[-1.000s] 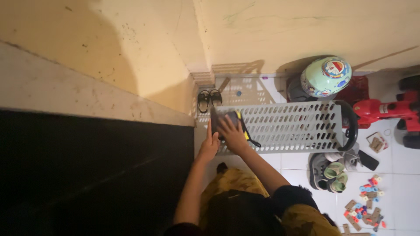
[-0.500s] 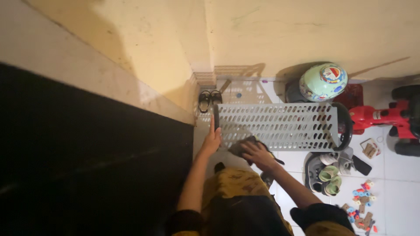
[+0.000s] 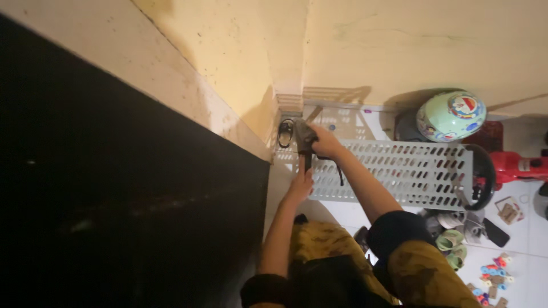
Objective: The person wipes a white plastic shelf unit with a gray cloth. They remove a shelf panel, wipe it thoroughly, and reattach it to the frame. The person continues wiping the remaining shelves and vertical supports of the unit.
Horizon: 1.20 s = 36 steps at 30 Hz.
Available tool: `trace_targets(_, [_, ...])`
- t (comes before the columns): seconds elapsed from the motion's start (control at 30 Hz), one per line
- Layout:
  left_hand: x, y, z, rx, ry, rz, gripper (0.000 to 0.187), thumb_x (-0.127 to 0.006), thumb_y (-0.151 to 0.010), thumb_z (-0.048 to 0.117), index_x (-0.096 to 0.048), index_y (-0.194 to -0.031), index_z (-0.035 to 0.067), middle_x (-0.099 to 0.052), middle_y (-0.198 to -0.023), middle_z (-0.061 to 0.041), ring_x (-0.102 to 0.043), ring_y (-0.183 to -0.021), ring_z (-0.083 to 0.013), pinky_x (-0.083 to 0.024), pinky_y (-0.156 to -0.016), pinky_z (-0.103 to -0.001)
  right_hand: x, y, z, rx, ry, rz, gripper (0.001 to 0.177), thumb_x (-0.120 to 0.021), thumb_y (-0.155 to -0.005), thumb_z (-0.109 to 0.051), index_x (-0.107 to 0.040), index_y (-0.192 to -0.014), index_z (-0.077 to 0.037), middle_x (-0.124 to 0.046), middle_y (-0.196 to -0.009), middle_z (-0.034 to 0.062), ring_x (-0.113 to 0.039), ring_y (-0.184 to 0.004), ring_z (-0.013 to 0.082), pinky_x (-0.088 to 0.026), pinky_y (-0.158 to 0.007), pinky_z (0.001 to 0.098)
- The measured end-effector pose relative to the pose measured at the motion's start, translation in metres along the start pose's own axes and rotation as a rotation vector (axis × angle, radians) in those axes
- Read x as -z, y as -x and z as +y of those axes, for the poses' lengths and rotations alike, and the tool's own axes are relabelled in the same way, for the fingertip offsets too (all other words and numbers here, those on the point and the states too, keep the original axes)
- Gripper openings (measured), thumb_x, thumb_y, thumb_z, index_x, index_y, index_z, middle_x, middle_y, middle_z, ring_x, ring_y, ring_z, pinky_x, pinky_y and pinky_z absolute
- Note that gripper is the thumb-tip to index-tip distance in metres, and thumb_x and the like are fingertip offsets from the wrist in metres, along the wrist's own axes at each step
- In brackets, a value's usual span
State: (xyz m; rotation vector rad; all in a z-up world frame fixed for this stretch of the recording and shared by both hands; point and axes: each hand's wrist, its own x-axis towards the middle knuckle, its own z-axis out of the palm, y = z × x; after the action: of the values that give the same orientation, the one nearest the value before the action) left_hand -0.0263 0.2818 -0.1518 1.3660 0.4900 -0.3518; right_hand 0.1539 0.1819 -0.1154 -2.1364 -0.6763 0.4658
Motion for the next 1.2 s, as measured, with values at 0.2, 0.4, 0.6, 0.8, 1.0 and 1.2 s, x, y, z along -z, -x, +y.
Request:
trace_targets(0.2, [-0.002,-0.005,-0.015,-0.099,0.022,0.0,0.058,-0.048,-0.107,0.026,-0.025,-0.16,0.019,-0.052,-0.078,0.0,-0.049,-0.058,-0.0138,-0.046,-0.049,-0.032,-0.035,0.018,0.006,0.037,0.202,0.049,0.066,-0.062,-0.072,-0.001,-0.06,-0.137,-0.011,-0.061,-0.141,0.0222,-0.057,-0.13,0.0413,-0.045,-0.113,0.0432])
trace_targets(0.4, [-0.004,-0.013,-0.024,-0.063,0.045,-0.036,0.038,-0.046,-0.109,0.029,-0.049,-0.139,0.006,-0.055,-0.078,-0.004,-0.05,-0.059,-0.0156,-0.043,-0.052,-0.034,-0.006,0.078,-0.049,0.064,0.144,-0.006,0.081,-0.068,-0.063,0.001,-0.053,-0.142,-0.01,-0.039,-0.155,0.0236,-0.043,-0.137,0.0474,-0.038,-0.112,0.0469])
trace_targets(0.6, [0.016,-0.024,-0.026,0.067,-0.143,-0.042,0.043,-0.043,-0.105,0.042,-0.055,-0.128,0.008,-0.063,-0.094,-0.003,-0.059,-0.078,-0.0179,-0.047,-0.064,-0.036,0.003,0.088,-0.069,0.082,0.141,-0.016,0.084,-0.064,-0.072,0.004,-0.047,-0.152,-0.015,-0.033,-0.164,0.0219,-0.044,-0.14,0.0458,-0.041,-0.114,0.0471])
trace_targets(0.8, [0.07,-0.048,0.006,0.341,0.061,-0.05,0.065,-0.027,-0.093,0.061,-0.057,-0.137,0.023,-0.06,-0.136,0.008,-0.058,-0.116,-0.0134,-0.037,-0.079,-0.038,-0.015,0.098,-0.084,0.029,0.254,0.027,0.093,-0.066,-0.071,0.007,-0.039,-0.158,-0.012,-0.026,-0.167,0.0237,-0.042,-0.14,0.0482,-0.042,-0.112,0.0491])
trace_targets(1.0, [0.072,-0.066,0.018,0.067,0.146,-0.107,0.068,-0.035,-0.101,0.058,-0.06,-0.144,0.013,-0.062,-0.144,-0.004,-0.055,-0.128,-0.0172,-0.035,-0.102,-0.034,-0.027,0.143,-0.105,0.15,0.365,0.091,0.09,-0.066,-0.065,0.002,-0.041,-0.151,-0.006,-0.023,-0.161,0.0274,-0.037,-0.141,0.0495,-0.04,-0.11,0.0531])
trace_targets(1.2, [0.078,-0.068,0.01,-0.106,-0.196,-0.065,0.056,-0.046,-0.101,0.042,-0.063,-0.141,0.007,-0.066,-0.138,-0.008,-0.059,-0.122,-0.0185,-0.043,-0.104,-0.033,-0.036,0.196,-0.083,0.432,0.657,-0.048,0.07,-0.062,-0.08,-0.006,-0.051,-0.149,-0.011,-0.026,-0.165,0.0189,-0.03,-0.15,0.0443,-0.038,-0.11,0.0555])
